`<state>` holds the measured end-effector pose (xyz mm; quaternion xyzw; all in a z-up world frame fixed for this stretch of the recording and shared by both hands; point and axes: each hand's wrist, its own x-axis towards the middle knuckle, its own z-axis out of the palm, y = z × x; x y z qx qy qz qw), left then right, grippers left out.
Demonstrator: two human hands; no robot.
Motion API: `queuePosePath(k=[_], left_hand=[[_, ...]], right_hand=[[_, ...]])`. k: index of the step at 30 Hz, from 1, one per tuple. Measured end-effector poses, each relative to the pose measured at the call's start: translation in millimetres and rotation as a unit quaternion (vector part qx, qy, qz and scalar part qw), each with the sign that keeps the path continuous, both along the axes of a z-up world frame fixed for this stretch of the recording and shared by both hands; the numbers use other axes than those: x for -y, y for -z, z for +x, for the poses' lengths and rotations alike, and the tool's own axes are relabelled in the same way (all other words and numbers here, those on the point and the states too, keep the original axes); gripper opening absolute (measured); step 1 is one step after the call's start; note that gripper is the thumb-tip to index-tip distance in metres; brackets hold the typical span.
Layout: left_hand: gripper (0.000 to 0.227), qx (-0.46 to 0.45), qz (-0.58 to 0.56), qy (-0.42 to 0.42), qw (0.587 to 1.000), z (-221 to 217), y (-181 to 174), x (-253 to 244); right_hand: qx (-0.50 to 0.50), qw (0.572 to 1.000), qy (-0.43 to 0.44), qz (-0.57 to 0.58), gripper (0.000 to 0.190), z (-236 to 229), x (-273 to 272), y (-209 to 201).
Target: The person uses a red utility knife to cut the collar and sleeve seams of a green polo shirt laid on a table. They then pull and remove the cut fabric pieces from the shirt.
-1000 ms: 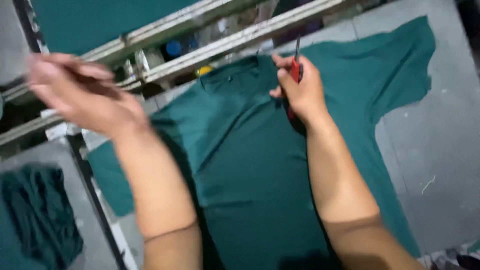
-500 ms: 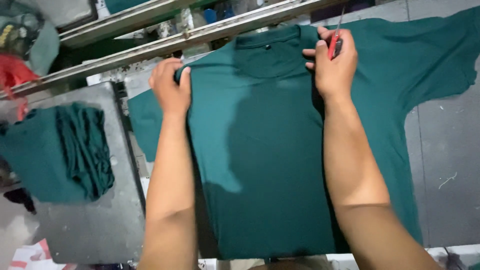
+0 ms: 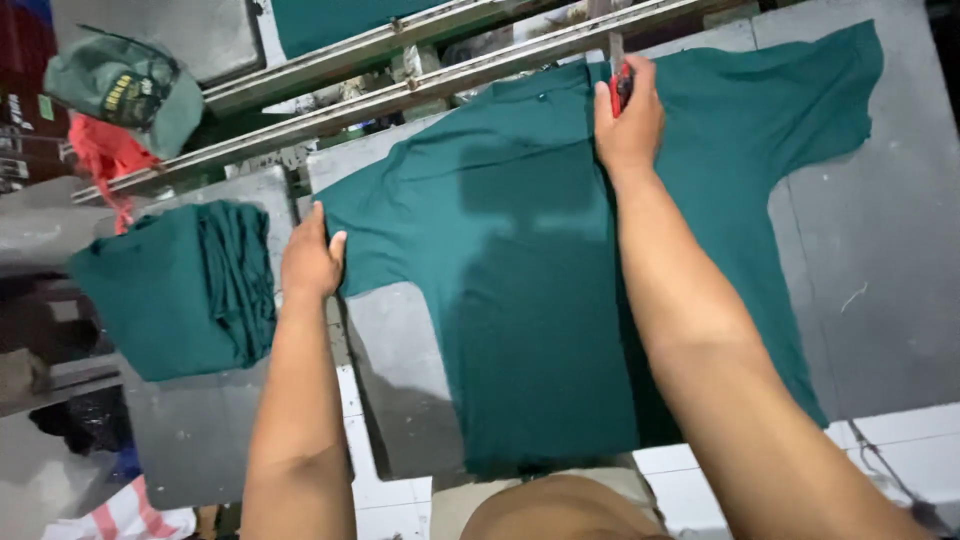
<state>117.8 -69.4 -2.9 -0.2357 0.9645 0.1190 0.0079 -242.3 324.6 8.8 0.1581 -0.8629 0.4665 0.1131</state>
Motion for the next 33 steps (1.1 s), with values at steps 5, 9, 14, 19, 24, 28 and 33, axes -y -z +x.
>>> queuePosePath(k=[5, 9, 14, 19, 24, 28, 33], left_hand=[[0.066, 0.055, 0.005, -0.028, 0.998, -16, -27, 4], [0.063, -0.028, 0.028, 0.009, 0.999, -13, -4, 29], [0.053, -0.036, 0.021, 0.040, 0.998, -8, -1, 52], [0.017, -0.127, 0.039, 0.089, 0.987, -4, 2, 66], [0.022, -0.270, 0.119, 0.062, 0.954, -15, 16, 42], [0.022, -0.345, 0.225, 0.037, 0.910, -34, 46, 32], [0.022, -0.361, 0.476, 0.024, 0.801, -20, 35, 38]], right_hand=[[-0.141, 0.988, 0.010, 0.065, 0.052, 25, 5, -43], [-0.073, 0.967, 0.154, 0.192, 0.063, 54, -36, -35], [-0.016, 0.908, 0.212, 0.362, 0.067, 105, -64, -13], [-0.171, 0.938, 0.142, 0.265, 0.056, 203, 31, -27], [-0.068, 0.981, -0.176, 0.041, 0.034, 309, 197, 3], [0.002, 0.986, -0.159, 0.048, 0.052, 308, 262, 42], [0.021, 0.996, -0.089, 0.012, 0.034, 306, 278, 38]])
